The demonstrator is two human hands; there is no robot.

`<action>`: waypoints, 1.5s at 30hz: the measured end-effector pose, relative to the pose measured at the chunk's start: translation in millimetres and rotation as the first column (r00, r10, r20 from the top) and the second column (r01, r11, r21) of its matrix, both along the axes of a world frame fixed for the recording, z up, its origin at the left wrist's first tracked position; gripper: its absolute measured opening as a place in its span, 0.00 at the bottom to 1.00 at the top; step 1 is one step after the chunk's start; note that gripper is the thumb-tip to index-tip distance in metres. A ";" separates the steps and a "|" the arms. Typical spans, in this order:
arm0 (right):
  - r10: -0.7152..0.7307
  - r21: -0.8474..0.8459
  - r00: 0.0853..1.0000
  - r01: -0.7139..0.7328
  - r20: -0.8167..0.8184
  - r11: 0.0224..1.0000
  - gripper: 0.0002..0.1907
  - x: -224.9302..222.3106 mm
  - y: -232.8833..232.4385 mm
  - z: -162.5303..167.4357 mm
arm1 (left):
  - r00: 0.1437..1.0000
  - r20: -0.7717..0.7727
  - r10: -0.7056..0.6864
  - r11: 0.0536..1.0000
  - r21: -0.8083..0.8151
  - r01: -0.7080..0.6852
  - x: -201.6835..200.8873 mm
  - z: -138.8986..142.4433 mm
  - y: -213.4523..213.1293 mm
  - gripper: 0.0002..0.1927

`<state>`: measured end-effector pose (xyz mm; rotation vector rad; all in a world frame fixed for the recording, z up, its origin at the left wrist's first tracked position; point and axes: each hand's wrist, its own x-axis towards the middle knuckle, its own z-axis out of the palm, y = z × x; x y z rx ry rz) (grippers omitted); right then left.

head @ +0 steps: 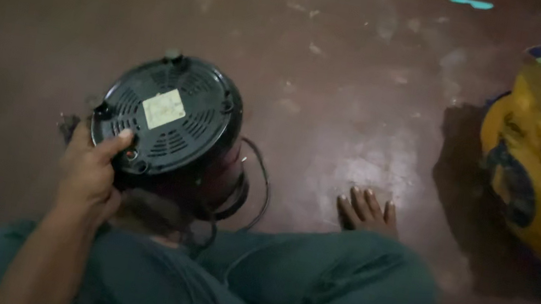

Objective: The person sits on the floor and uses a screwdriver to remove and reinsert screws on the bottom of a red cylindrical appliance. They rotate the appliance to access different screw locations and repeatedly tighten the screws.

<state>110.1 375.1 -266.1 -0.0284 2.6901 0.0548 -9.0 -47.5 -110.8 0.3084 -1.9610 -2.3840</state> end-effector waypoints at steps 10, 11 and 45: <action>-0.351 -0.239 0.933 0.360 0.080 0.902 0.29 19.4 84.6 -49.9 | 0.990 0.119 0.080 0.991 0.101 -0.092 -2.3 6.4 8.7 0.34; -0.434 -0.269 0.892 0.452 0.128 0.850 0.27 8.2 90.5 -35.6 | 0.990 0.105 0.089 0.993 0.063 -0.096 -3.6 6.8 8.8 0.33; -0.974 -0.407 0.219 0.886 -0.053 0.222 0.45 363.2 91.9 18.3 | 0.943 0.326 -0.069 0.992 0.121 0.031 34.3 -7.8 31.1 0.34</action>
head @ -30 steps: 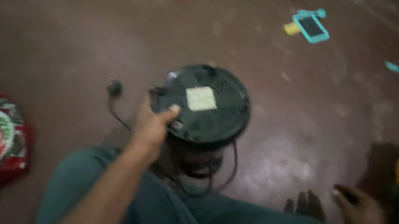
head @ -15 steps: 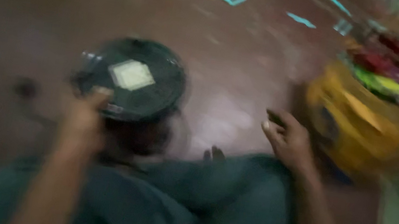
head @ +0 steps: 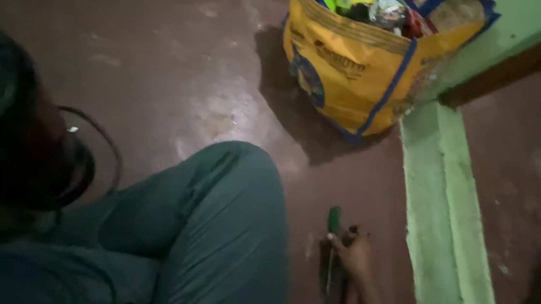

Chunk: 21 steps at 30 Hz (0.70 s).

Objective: The person sits on the floor and uses a screwdriver to remove and reinsert screws on the bottom of a red cylindrical appliance. They rotate the appliance to access different screw locations and repeatedly tighten the screws.

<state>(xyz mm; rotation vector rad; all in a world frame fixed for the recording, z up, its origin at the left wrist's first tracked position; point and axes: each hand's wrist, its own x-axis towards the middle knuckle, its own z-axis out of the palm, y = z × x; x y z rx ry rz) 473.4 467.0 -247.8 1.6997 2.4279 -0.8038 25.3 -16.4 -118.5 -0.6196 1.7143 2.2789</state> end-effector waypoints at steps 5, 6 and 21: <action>0.295 -0.051 0.915 -0.292 0.276 0.955 0.32 -79.2 35.0 -1.0 | 0.999 0.023 -0.035 0.996 -0.086 0.037 -17.2 -1.0 -62.3 0.34; 0.524 -0.049 0.798 -0.536 0.297 0.843 0.30 -95.8 50.0 11.1 | 0.991 0.102 -0.085 0.980 -0.173 0.102 -17.8 -3.2 -60.4 0.34; 0.753 0.423 0.324 -0.670 -0.573 0.610 0.26 -338.8 -111.9 315.1 | 0.953 -0.226 0.202 0.976 0.129 -0.177 1.4 31.3 -39.4 0.32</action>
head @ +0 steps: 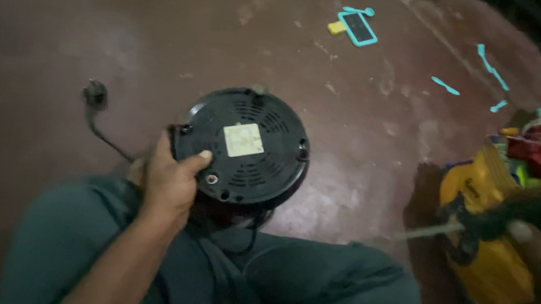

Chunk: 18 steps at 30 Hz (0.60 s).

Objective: The person sits on the floor and uses a screwdriver to remove and reinsert screws on the bottom of a red cylindrical appliance. They rotate the appliance to access different screw locations and repeatedly tighten the screws.

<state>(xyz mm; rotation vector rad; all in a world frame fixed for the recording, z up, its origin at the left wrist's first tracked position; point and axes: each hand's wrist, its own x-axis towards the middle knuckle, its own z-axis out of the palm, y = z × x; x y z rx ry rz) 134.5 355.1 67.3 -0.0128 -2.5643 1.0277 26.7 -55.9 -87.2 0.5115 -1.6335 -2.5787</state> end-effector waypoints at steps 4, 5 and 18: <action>0.188 0.031 0.981 -0.187 -0.054 0.982 0.22 -28.3 -75.4 46.5 | 1.000 -0.009 -0.016 1.000 -0.026 0.016 -5.4 -5.2 -5.4 0.33; 0.208 0.032 0.977 -0.207 -0.035 0.978 0.21 -31.5 -92.0 49.6 | 1.000 0.005 -0.012 1.000 -0.012 0.012 -6.6 -3.8 -6.9 0.34; 0.397 -0.014 0.914 -0.397 0.085 0.918 0.25 -63.3 -140.1 45.4 | 1.000 0.016 -0.026 0.999 -0.046 0.027 22.5 8.8 -7.5 0.40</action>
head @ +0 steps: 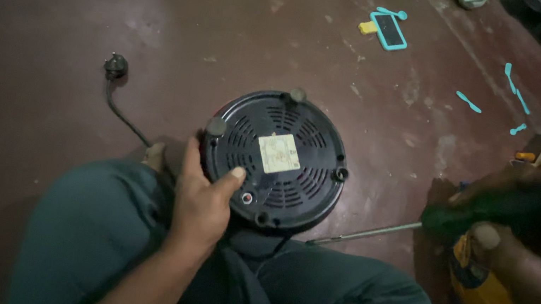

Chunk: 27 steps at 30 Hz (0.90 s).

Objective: The person sits on the floor and uses a screwdriver to remove and reinsert screws on the bottom of a red cylindrical appliance. They rotate the appliance to access different screw locations and repeatedly tighten the screws.

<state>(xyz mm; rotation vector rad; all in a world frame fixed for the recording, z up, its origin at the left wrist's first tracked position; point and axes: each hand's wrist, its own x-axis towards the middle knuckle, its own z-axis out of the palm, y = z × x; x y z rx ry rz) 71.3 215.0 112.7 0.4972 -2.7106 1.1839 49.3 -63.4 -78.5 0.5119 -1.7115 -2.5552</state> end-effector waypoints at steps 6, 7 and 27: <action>-0.051 0.188 0.998 0.043 0.038 0.981 0.26 23.9 22.9 -10.0 | 0.995 -0.089 -0.038 0.993 0.112 0.048 30.7 5.5 4.5 0.45; -0.024 0.180 0.998 0.012 0.063 0.984 0.25 25.9 26.2 -12.5 | 0.990 -0.131 -0.051 0.996 0.065 0.060 35.6 6.9 4.1 0.44; 0.358 -0.335 0.290 -0.126 0.888 0.934 0.24 30.8 102.8 -43.4 | 0.969 -0.206 -0.139 0.986 0.063 0.155 44.6 8.7 5.3 0.45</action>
